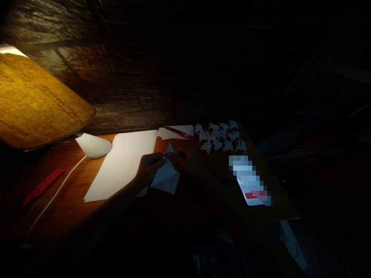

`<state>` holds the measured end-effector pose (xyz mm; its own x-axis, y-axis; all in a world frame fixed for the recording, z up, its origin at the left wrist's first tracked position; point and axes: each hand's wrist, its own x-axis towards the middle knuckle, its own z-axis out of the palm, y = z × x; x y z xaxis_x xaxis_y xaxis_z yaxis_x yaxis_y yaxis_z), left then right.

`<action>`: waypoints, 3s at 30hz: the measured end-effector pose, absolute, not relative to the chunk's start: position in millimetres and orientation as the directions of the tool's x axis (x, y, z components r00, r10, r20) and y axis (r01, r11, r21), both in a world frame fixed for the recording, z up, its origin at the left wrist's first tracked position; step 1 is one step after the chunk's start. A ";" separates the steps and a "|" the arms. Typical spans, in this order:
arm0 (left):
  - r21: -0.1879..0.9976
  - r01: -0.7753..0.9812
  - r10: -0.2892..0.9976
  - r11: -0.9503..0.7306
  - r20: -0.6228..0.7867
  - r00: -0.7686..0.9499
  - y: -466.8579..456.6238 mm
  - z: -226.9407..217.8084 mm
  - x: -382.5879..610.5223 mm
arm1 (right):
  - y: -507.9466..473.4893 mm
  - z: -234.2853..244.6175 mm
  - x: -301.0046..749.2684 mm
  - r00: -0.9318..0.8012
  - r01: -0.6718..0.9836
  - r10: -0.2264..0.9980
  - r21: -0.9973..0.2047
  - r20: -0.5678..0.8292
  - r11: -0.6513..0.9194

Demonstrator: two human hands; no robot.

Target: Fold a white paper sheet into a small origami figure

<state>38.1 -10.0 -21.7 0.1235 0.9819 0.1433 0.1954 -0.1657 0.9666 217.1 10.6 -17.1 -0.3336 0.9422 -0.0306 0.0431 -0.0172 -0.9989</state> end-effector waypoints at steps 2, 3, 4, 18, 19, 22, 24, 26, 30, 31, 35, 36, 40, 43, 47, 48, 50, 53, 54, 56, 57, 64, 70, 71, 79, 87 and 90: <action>0.962 0.210 0.982 -0.176 0.159 0.097 -10.0 -21.2 37.5 | 9.2 -15.9 217.4 -0.352 0.038 0.935 -0.999 -0.050 -0.039; 0.960 0.218 0.983 -0.175 0.160 0.085 -9.9 -21.1 37.3 | 8.5 -14.8 217.6 -0.349 0.044 0.935 -0.998 -0.056 -0.044; 0.959 0.225 0.984 -0.173 0.160 0.075 -9.8 -21.1 37.2 | 7.8 -13.6 217.7 -0.339 0.050 0.939 -0.998 -0.061 -0.047; 0.969 0.181 0.985 -0.170 0.174 -0.005 -10.3 -17.0 34.9 | 7.0 -14.1 217.5 -0.351 0.083 0.932 -0.995 -0.088 -0.063; 0.968 0.182 0.984 -0.175 0.179 -0.009 -10.5 -16.5 34.7 | 7.1 -13.9 217.5 -0.337 0.093 0.938 -0.994 -0.083 -0.055; 0.964 0.185 0.980 -0.192 0.197 -0.009 -11.2 -15.5 34.7 | 7.2 -13.2 216.3 -0.311 0.098 0.948 -0.994 -0.067 -0.039; 0.968 0.169 0.981 -0.185 0.191 -0.019 -11.5 -15.7 34.7 | 7.0 -12.9 215.6 -0.309 0.085 0.949 -0.996 -0.059 -0.034; 0.970 0.164 0.982 -0.178 0.185 -0.031 -11.2 -16.7 34.0 | 6.9 -12.3 215.7 -0.319 0.082 0.946 -0.996 -0.062 -0.037; 0.968 0.166 0.977 -0.187 0.202 -0.075 -8.7 -20.0 30.7 | 8.4 -10.4 218.2 -0.350 0.126 0.935 -0.992 -0.057 -0.013; 0.969 0.160 0.976 -0.187 0.202 -0.084 -7.9 -20.9 29.9 | 9.1 -10.4 218.7 -0.351 0.140 0.936 -0.990 -0.042 0.008; 0.972 0.148 0.976 -0.182 0.197 -0.093 -6.2 -22.9 28.6 | 11.5 -13.3 218.6 -0.340 0.165 0.941 -0.984 0.008 0.068; 0.972 0.147 0.975 -0.184 0.199 -0.098 -6.1 -22.9 28.7 | 11.7 -14.1 218.2 -0.338 0.166 0.941 -0.984 0.010 0.070; 0.974 0.136 0.973 -0.181 0.197 -0.120 -5.9 -21.6 29.2 | 10.4 -13.0 217.7 -0.350 0.138 0.937 -0.990 -0.011 0.040; 0.977 0.124 0.973 -0.171 0.187 -0.134 -5.3 -20.6 28.8 | 9.4 -9.1 218.8 -0.354 0.127 0.935 -0.991 -0.006 0.042; 0.978 0.122 0.972 -0.171 0.188 -0.142 -4.4 -20.7 28.5 | 10.3 -9.5 219.8 -0.331 0.125 0.943 -0.990 0.020 0.065; 0.977 0.128 0.971 -0.173 0.191 -0.141 -4.2 -20.9 28.6 | 10.6 -11.0 219.6 -0.330 0.131 0.944 -0.989 0.017 0.063; 0.974 0.139 0.971 -0.178 0.196 -0.135 -4.3 -21.2 29.0 | 10.9 -15.0 218.6 -0.327 0.116 0.945 -0.992 0.008 0.048; 0.975 0.132 0.976 -0.178 0.192 -0.104 -5.1 -21.9 30.6 | 10.6 -20.4 216.2 -0.342 0.014 0.940 -1.000 0.010 0.016; 0.976 0.129 0.979 -0.174 0.186 -0.081 -5.5 -22.3 31.3 | 10.5 -21.5 215.6 -0.348 -0.010 0.937 -1.000 0.014 0.011; 0.979 0.127 0.986 -0.161 0.166 -0.024 -6.1 -23.3 32.8 | 10.8 -22.1 215.3 -0.345 -0.004 0.939 -1.000 0.017 0.016; 0.980 0.129 0.988 -0.153 0.154 0.003 -6.4 -23.8 33.3 | 11.0 -21.7 215.8 -0.333 0.019 0.943 -1.000 0.017 0.024; 0.990 0.100 0.994 -0.097 0.091 0.058 -7.6 -24.7 33.7 | 10.9 -14.8 221.3 -0.326 0.103 0.945 -0.993 0.025 0.061; 0.996 0.036 0.995 -0.086 0.084 0.045 -7.0 -22.0 36.0 | 6.3 -20.3 217.8 -0.429 0.157 0.903 -0.984 0.006 0.081; 0.995 0.047 0.995 -0.093 0.091 0.045 -6.6 -21.5 36.1 | 6.0 -21.5 216.9 -0.442 0.172 0.897 -0.981 0.007 0.092; 0.995 0.049 0.994 -0.092 0.089 0.064 -5.0 -18.8 34.0 | 5.9 -20.9 216.5 -0.448 0.176 0.893 -0.977 0.027 0.118; 0.998 -0.013 0.997 -0.058 0.058 0.044 -5.4 -19.9 35.5 | 6.3 -25.2 215.8 -0.436 0.158 0.898 -0.977 0.061 0.143; 0.998 -0.035 0.999 -0.052 0.052 0.011 -5.0 -19.9 35.2 | 6.1 -25.5 215.2 -0.386 0.096 0.917 -0.984 0.100 0.148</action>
<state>35.2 -5.0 -19.9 0.0113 0.9986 0.0523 -0.0348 -0.0519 0.9980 215.2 6.1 -25.5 -0.3864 0.9169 0.0997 0.0962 0.1476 -0.9844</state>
